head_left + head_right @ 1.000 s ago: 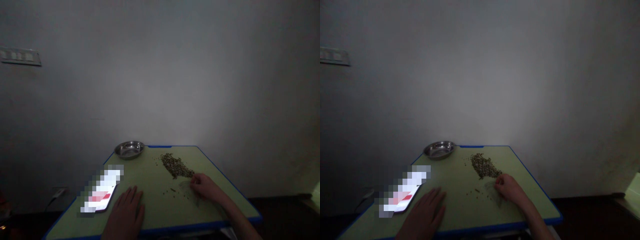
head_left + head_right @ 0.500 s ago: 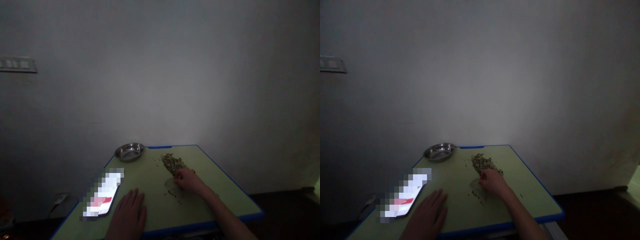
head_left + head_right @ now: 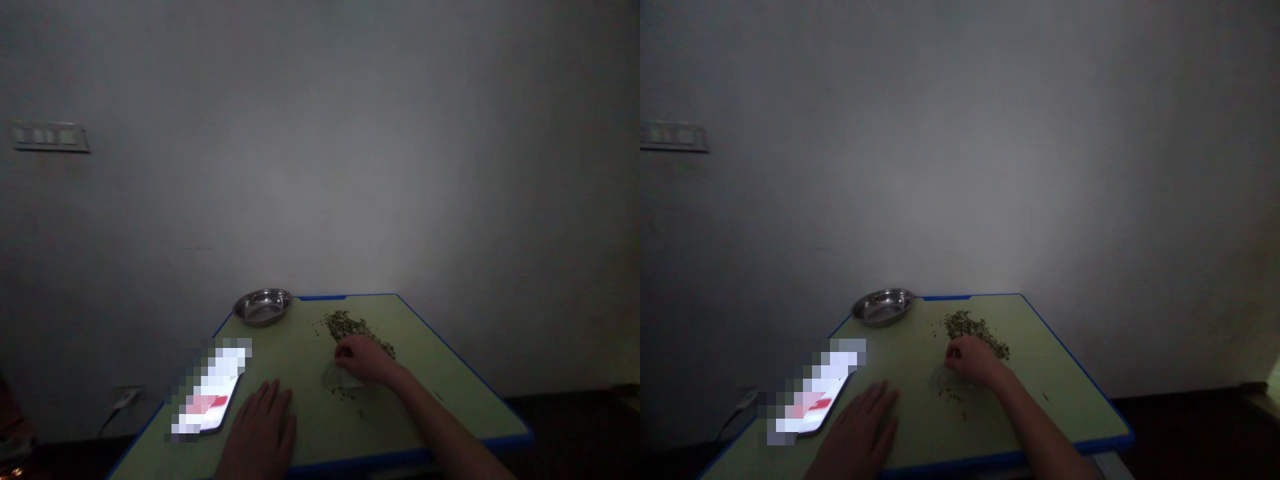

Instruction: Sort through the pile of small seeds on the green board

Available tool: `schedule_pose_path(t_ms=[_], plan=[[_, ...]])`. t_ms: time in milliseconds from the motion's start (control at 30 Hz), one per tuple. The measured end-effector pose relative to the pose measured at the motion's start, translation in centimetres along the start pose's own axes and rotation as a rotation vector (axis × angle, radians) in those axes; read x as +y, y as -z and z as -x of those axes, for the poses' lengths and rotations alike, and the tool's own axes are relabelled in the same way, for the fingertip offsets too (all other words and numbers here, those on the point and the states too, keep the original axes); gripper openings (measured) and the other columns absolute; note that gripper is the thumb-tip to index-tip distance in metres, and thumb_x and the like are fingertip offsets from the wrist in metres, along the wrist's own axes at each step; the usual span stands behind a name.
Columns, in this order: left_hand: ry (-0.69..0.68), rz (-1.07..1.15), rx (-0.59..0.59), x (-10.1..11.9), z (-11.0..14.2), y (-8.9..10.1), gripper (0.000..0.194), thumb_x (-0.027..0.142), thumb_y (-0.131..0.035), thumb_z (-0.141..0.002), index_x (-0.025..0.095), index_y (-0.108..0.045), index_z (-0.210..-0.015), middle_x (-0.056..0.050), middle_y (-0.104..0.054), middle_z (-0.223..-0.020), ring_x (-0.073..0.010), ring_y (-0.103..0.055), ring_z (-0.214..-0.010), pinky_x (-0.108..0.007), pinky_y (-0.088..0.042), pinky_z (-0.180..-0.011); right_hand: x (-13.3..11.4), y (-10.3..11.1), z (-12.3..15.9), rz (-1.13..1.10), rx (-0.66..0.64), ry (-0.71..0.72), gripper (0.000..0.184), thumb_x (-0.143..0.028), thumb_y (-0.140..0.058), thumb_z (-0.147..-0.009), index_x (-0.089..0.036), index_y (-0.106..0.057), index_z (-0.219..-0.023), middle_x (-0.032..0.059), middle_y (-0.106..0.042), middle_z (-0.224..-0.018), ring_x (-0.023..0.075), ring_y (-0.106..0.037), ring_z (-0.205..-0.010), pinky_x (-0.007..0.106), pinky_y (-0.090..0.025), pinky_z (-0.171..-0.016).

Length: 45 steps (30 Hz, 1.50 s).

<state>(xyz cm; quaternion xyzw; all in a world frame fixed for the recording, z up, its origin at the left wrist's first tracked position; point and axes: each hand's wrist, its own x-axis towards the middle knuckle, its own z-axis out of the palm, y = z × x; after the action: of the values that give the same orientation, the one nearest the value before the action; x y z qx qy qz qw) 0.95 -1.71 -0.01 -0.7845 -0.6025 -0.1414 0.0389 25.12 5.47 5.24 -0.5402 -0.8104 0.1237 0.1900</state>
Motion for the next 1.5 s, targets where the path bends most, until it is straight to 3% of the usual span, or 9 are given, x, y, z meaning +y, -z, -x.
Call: schedule_pose_path(t_ms=[200, 467, 867, 1500], plan=[[0.002, -0.006, -0.016, 0.5, 0.2, 0.5, 0.046, 0.036, -0.039, -0.087, 0.021, -0.058, -0.126, -0.011, -0.051, -0.141, -0.0282, -0.046, -0.131, -0.05, -0.036, -0.109, -0.6, 0.0, 0.7, -0.049, -0.031, 0.055, 0.017, -0.023, -0.064, -0.077, -0.017, -0.076, -0.088, 0.0059, -0.073, -0.087, 0.0161, -0.064, -0.079, 0.022, -0.042, -0.07], [-0.022, 0.017, 0.058, 0.5, 0.3, 0.6, 0.043, 0.034, -0.042, -0.086, 0.022, -0.06, -0.123, -0.011, -0.055, -0.137, -0.0289, -0.049, -0.128, -0.051, -0.04, -0.106, -1.0, -0.2, 2.5, -0.123, -0.066, 0.048, 0.019, -0.025, -0.064, -0.077, -0.017, -0.076, -0.089, 0.0059, -0.074, -0.086, 0.0164, -0.065, -0.078, 0.023, -0.043, -0.069], [-0.01, 0.006, 0.006, 0.9, 0.3, 1.2, 0.045, 0.034, -0.039, -0.088, 0.021, -0.057, -0.126, -0.011, -0.052, -0.14, -0.0272, -0.045, -0.131, -0.049, -0.036, -0.109, -1.1, -0.2, 4.5, -0.16, -0.09, -0.009, 0.018, -0.026, -0.064, -0.076, -0.017, -0.076, -0.087, 0.0056, -0.073, -0.085, 0.0161, -0.064, -0.077, 0.022, -0.044, -0.068], [-0.021, 0.003, 0.048, 0.5, 0.3, 0.4, 0.044, 0.035, -0.04, -0.087, 0.022, -0.058, -0.125, -0.01, -0.054, -0.138, -0.0272, -0.047, -0.13, -0.049, -0.037, -0.108, -1.4, -0.9, 5.8, -0.254, -0.143, 0.009, 0.019, -0.027, -0.065, -0.074, -0.017, -0.075, -0.085, 0.004, -0.073, -0.08, 0.0144, -0.062, -0.071, 0.021, -0.042, -0.062]])
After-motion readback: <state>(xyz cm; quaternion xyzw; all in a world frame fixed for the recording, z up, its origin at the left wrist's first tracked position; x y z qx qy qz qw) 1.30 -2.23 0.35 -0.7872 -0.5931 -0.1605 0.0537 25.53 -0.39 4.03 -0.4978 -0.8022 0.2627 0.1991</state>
